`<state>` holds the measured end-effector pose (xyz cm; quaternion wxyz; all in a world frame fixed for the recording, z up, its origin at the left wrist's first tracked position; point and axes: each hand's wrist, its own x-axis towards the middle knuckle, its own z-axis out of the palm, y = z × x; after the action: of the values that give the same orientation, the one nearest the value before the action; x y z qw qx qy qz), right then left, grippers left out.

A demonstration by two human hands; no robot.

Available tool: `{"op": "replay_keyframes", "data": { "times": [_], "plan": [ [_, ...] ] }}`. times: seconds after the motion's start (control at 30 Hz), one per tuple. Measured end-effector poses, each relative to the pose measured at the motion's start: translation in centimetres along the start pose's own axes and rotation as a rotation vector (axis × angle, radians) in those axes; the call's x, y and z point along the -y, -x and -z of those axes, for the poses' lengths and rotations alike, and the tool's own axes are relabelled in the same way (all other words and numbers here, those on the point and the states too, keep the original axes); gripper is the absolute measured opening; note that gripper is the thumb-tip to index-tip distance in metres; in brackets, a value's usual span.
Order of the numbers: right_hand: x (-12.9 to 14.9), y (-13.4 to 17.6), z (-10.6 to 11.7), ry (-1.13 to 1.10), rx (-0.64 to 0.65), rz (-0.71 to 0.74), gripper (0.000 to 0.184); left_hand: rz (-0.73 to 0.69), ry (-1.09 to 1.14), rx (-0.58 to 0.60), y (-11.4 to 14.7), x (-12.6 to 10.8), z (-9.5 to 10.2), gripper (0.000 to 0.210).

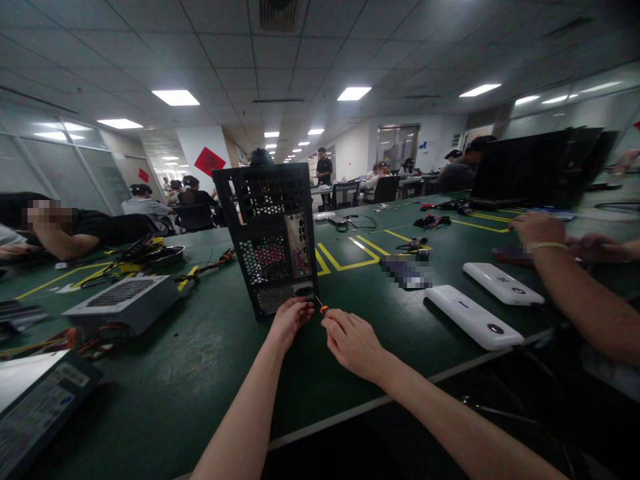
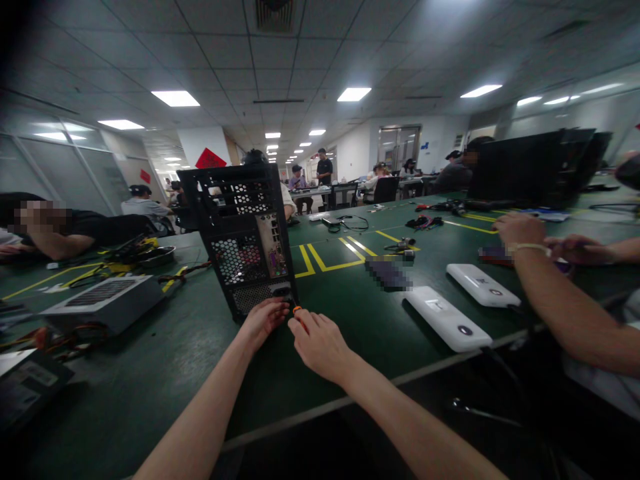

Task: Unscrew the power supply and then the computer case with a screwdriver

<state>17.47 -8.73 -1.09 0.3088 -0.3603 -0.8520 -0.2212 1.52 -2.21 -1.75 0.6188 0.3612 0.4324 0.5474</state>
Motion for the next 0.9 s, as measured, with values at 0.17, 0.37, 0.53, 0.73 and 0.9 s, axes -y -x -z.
{"op": "replay_keyframes", "data": {
  "times": [0.17,0.37,0.53,0.73,0.9],
  "plan": [
    [0.0,-0.2,0.4,0.015,0.032,0.075,0.018,0.012,0.005,0.011,0.0,0.0,0.1,0.019],
    [-0.3,0.2,-0.5,-0.001,-0.074,-0.163,0.02,0.014,-0.004,0.004,-0.1,0.2,0.1,0.021],
    [-0.3,0.2,-0.3,0.037,-0.017,-0.023,0.02,0.004,0.001,0.014,-0.2,0.3,0.1,0.019],
    [-0.3,-0.1,0.3,-0.02,-0.01,-0.024,0.018,0.015,-0.005,-0.012,0.0,0.0,-0.1,0.018],
    [-0.3,0.1,0.2,-0.107,-0.024,-0.185,0.019,0.013,-0.013,-0.006,0.0,0.1,0.0,0.02]
  ]
}}
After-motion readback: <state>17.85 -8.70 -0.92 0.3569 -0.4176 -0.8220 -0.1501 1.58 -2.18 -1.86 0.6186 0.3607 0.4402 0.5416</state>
